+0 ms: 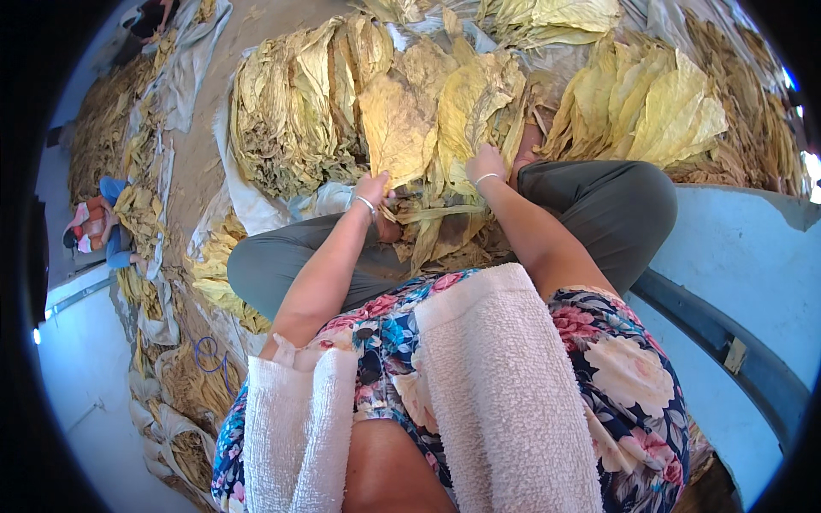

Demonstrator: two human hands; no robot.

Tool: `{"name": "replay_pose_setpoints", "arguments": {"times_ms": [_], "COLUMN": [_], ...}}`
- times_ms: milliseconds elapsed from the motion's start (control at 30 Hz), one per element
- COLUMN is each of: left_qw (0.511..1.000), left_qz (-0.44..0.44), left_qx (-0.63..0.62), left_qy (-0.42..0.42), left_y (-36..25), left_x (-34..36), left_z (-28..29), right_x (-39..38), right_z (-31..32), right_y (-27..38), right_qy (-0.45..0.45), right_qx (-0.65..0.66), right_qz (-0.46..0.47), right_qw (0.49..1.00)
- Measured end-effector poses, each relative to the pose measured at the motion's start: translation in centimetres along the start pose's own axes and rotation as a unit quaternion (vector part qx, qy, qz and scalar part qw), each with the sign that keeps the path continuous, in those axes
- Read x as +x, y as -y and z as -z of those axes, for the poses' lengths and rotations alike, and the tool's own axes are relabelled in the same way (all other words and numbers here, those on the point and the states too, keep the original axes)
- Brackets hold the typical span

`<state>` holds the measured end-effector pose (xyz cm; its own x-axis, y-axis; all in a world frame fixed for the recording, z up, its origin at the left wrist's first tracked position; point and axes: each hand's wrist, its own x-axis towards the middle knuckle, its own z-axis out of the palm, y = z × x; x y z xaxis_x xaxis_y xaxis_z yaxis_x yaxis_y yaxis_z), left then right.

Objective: The person sits cross-legged on the floor and repeatedly picks up dried yellow leaves, separates them by hand, and places them into piles. The hands manipulate the leaves directly without tools, moving them from one pile to another.

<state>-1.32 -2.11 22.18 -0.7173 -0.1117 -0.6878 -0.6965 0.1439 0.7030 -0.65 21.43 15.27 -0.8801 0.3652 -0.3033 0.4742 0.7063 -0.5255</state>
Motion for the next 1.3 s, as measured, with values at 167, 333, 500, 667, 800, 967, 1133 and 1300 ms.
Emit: {"name": "replay_pose_setpoints", "arguments": {"times_ms": [167, 333, 500, 667, 800, 967, 1133, 1300], "left_qw": [0.999, 0.995, 0.965, 0.961, 0.986, 0.986, 0.975, 0.971], "left_qz": [-0.025, -0.031, -0.081, -0.021, -0.009, 0.041, 0.079, 0.067], "left_qx": [-0.004, 0.065, 0.197, 0.244, 0.109, -0.022, -0.120, -0.176], "left_qy": [0.034, 0.062, 0.153, 0.128, 0.127, 0.160, 0.169, 0.145], "left_y": [-0.3, -1.2, -0.2, -0.5, -0.1, 0.7, 1.2, 1.5], "left_x": [-2.3, -5.0, -5.5, -6.1, -5.7, -5.0, -4.5, -3.5], "left_z": [-2.2, -3.7, -5.1, -5.7, -6.4, -6.4, -6.1, -5.7], "right_x": [-2.3, -4.5, -3.5, -3.1, -0.8, 0.0, -1.5, -3.0], "right_z": [1.9, 2.6, 2.3, 2.6, 0.3, 1.0, 2.8, 4.0], "right_y": [6.2, 8.7, 7.1, 6.7, 4.0, 4.1, 4.8, 6.0], "right_qy": [0.430, 0.424, 0.451, 0.428, 0.393, 0.177, 0.211, 0.280], "right_qx": [0.428, 0.432, 0.373, 0.368, 0.257, -0.263, 0.046, 0.266], "right_qz": [-0.172, -0.157, -0.142, -0.149, 0.022, 0.452, 0.231, 0.092], "right_qw": [0.776, 0.781, 0.798, 0.812, 0.883, 0.834, 0.949, 0.918]}}
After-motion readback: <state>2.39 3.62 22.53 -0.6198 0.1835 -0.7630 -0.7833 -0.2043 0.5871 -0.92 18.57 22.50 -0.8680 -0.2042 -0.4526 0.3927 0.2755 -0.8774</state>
